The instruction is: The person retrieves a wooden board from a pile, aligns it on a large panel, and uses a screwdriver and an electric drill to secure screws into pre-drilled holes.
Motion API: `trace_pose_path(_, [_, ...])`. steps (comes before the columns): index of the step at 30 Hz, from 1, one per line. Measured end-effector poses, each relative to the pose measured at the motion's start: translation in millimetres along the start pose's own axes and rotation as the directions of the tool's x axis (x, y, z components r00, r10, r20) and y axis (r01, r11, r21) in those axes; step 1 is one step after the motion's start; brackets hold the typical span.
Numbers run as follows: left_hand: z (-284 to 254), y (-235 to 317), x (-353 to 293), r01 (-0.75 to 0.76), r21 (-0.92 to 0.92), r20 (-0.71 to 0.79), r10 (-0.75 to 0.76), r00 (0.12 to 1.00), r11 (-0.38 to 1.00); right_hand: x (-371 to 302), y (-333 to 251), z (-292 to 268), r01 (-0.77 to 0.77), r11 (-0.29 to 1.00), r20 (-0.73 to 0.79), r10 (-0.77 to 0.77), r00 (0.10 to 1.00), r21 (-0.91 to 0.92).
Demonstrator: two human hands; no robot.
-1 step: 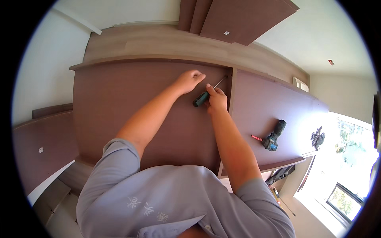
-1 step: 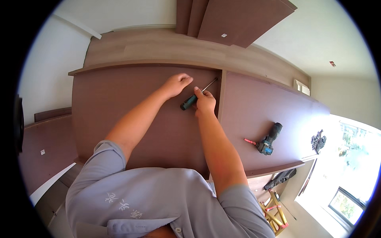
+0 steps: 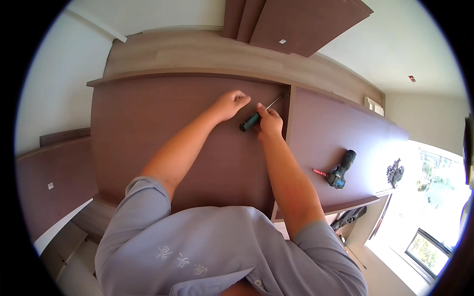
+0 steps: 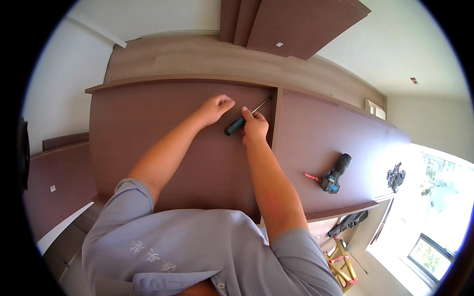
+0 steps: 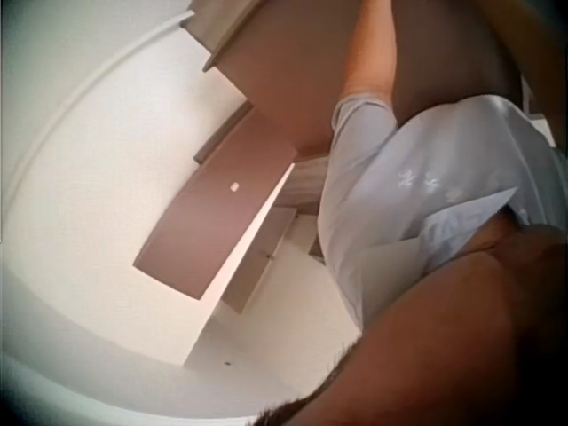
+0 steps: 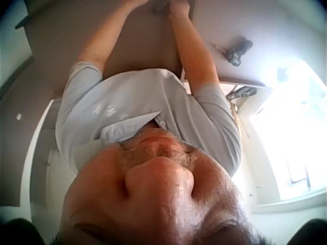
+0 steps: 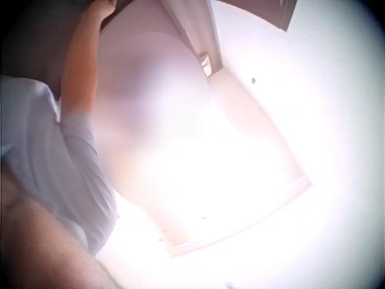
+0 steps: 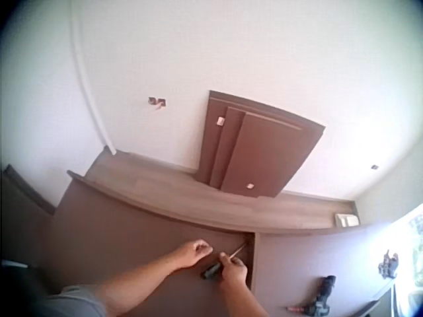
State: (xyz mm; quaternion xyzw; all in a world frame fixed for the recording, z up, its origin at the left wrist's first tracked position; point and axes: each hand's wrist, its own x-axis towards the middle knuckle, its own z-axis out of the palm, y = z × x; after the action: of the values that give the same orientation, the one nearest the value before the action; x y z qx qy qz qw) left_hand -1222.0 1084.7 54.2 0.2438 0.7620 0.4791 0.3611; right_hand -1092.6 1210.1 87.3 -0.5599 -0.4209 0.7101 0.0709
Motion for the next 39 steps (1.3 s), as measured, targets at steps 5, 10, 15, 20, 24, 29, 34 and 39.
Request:
trace_pose_path(5, [-24.8, 4.8, -78.8, 0.063, 0.047, 0.141, -0.069, 0.988, 0.997, 3.7, 13.4, 35.3, 0.083, 0.996, -0.171, -0.076, 0.982, 0.032])
trace_pose_path(10, [-12.6, -14.6, -68.3, 0.016, -0.142, -0.022, -0.020, 1.000, 0.990, 0.1, 4.3, 55.7, 0.101, 0.993, -0.242, -0.086, 0.967, 0.054])
trace_pose_path(15, [-33.7, -4.6, -34.6, 0.183, -0.090, -0.024, -0.186, 0.982, 0.979, 18.8, 3.6, 45.7, 0.069, 0.987, -0.100, -0.055, 0.993, 0.147])
trace_pose_path(20, [-49.3, -1.9, -1.4, 0.528, -0.318, 0.292, -0.448, 0.845, 0.787, 23.1, -11.7, 41.7, -0.016, 0.994, -0.041, 0.021, 0.999, 0.112])
trace_pose_path(24, [-49.7, -11.8, -3.5, 0.185, -0.255, 0.145, -0.152, 0.978, 0.949, 16.5, -20.9, 48.8, -0.056, 0.995, -0.011, 0.057, 0.998, 0.079])
trace_pose_path(29, [-20.7, -27.4, -28.1, -0.387, 0.371, -0.176, 0.473, 0.863, 0.844, 9.4, -30.2, 63.2, -0.193, 0.899, -0.003, 0.211, 0.977, 0.392])
trace_pose_path(34, [-21.0, -13.2, -31.1, -0.419, 0.473, -0.170, 0.547, 0.820, 0.775, 36.1, -31.0, 91.4, -0.112, 0.718, -0.167, 0.307, 0.937, 0.687])
trace_pose_path(39, [-40.8, 3.7, -25.4, -0.551, 0.572, -0.025, 0.684, 0.729, 0.607, 34.7, -17.7, 92.0, -0.102, 0.435, 0.098, 0.032, 0.995, 0.895])
